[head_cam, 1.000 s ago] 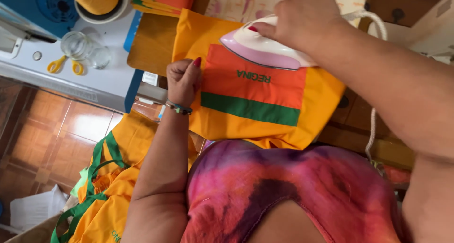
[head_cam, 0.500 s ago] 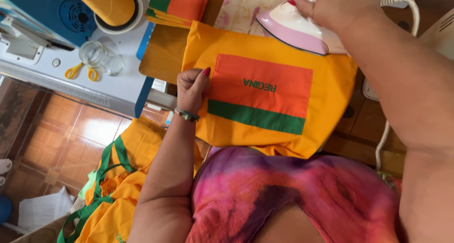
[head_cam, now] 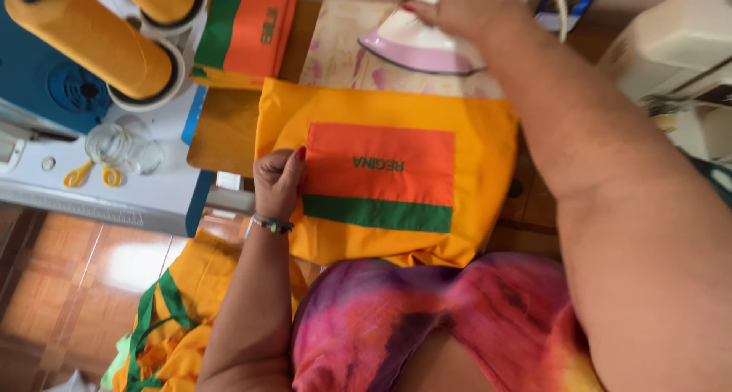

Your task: Ironing and folding yellow fabric bags on a workbench

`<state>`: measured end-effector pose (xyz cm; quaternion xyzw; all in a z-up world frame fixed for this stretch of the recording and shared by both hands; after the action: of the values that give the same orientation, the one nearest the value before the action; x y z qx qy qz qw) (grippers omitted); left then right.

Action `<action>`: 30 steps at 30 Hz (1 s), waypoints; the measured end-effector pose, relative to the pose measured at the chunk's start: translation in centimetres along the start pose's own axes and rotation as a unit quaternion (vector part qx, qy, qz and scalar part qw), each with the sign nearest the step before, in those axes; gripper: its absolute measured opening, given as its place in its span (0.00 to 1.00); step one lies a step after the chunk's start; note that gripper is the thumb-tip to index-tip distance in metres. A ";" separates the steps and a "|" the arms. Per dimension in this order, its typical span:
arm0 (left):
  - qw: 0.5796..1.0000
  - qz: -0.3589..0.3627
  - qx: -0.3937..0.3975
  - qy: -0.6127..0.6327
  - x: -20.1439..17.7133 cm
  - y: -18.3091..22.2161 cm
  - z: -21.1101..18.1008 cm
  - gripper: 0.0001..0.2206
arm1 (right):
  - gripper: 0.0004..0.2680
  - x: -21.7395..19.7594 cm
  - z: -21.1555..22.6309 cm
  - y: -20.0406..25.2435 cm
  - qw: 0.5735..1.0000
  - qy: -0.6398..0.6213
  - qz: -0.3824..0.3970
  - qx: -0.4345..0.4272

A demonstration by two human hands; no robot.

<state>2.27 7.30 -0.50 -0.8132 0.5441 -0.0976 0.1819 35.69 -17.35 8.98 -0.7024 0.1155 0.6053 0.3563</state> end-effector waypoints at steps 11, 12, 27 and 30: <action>0.989 0.014 -0.015 -0.145 0.9 -0.6 -0.3 0.19 | 0.12 -2.1 3.8 19.4 0.996 -0.045 0.032 0.073; 0.971 -0.034 0.002 -0.236 0.3 -0.8 -0.7 0.11 | 0.13 -1.7 3.5 21.6 0.989 -0.077 0.039 0.117; 0.899 -0.060 -0.153 -0.405 -10.0 -5.3 8.1 0.11 | 0.14 -2.7 8.3 29.6 0.682 -0.626 -0.073 0.372; 0.914 -0.085 -0.118 -0.378 -9.4 -5.6 4.6 0.08 | 0.13 -2.2 7.7 28.8 0.704 -0.606 -0.093 0.358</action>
<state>4.97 18.73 -2.10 -0.8482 0.3708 0.2674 0.2674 12.16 -33.69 0.52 -0.0109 0.0164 0.7774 0.6287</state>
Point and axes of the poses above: each hand's wrist, its own y-axis away from the middle knuckle, its own x-axis out of the palm, z = x × y, the point moved 4 cm from there along -y, towards the middle knuckle, and after that the axes turned 6 degrees about -y, right-handed, at the moved point
